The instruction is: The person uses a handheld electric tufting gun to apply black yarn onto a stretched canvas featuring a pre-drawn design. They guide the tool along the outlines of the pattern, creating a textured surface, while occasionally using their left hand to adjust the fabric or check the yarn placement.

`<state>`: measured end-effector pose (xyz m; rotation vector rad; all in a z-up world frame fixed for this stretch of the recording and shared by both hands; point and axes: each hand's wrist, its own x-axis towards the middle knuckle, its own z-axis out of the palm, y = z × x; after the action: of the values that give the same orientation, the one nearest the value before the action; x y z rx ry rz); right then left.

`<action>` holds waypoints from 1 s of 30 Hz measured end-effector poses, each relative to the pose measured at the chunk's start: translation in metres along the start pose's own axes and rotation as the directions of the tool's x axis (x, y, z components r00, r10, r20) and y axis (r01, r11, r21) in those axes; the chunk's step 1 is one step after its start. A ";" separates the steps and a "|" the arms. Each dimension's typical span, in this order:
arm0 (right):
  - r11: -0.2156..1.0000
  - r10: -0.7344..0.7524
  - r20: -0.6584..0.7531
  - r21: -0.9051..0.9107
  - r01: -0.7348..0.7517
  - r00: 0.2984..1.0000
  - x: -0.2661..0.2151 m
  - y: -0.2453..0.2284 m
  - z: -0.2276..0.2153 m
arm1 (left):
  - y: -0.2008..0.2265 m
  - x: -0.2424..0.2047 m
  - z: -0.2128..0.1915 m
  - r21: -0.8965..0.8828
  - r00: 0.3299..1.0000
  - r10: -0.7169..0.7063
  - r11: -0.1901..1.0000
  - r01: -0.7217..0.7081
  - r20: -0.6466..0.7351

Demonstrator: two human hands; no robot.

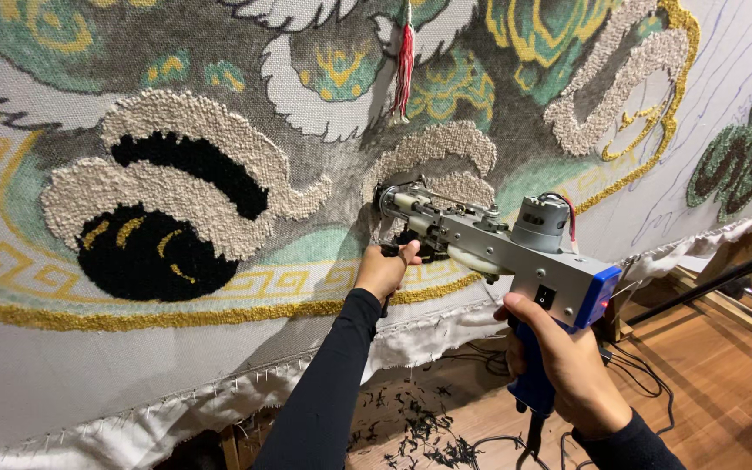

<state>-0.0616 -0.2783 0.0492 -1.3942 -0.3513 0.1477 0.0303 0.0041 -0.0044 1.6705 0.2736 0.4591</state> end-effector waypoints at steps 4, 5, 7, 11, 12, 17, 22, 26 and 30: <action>1.000 -0.003 -0.014 -0.012 0.002 1.000 0.001 -0.001 0.001 | 0.000 0.002 -0.002 0.012 1.000 0.003 1.000 -0.003 0.004; 1.000 0.001 -0.014 -0.009 -0.001 1.000 0.001 -0.001 0.001 | 0.001 0.001 -0.002 0.025 1.000 -0.007 1.000 0.007 0.000; 1.000 0.007 -0.014 -0.005 -0.007 1.000 0.000 -0.001 0.002 | 0.003 0.000 -0.001 0.051 1.000 -0.025 0.998 0.026 -0.008; 0.999 0.024 -0.025 -0.037 -0.025 0.999 0.002 -0.004 0.002 | 0.007 0.000 0.000 -0.025 0.996 -0.081 0.997 0.080 -0.047; 0.999 0.023 -0.022 -0.029 -0.024 0.999 0.002 -0.005 0.002 | 0.008 0.000 0.000 -0.032 0.995 -0.087 0.996 0.085 -0.053; 0.999 0.052 -0.017 -0.015 -0.052 0.999 0.001 -0.009 0.002 | 0.006 0.003 0.002 -0.054 0.999 -0.044 0.998 0.044 0.004; 1.000 0.020 0.009 0.005 -0.020 1.000 0.000 -0.013 0.004 | 0.004 0.008 0.004 -0.033 1.000 -0.018 0.999 0.018 -0.007; 0.999 0.040 -0.013 -0.019 -0.041 0.999 0.000 -0.014 0.004 | 0.006 0.010 0.005 -0.017 0.999 -0.016 1.000 0.015 -0.029; 0.999 0.052 -0.027 -0.016 -0.052 0.998 0.000 -0.014 0.002 | 0.011 0.006 0.004 -0.005 0.999 -0.026 1.000 0.026 -0.029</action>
<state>-0.0637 -0.2785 0.0631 -1.4212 -0.2952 0.1696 0.0367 0.0017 0.0067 1.6549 0.3152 0.4640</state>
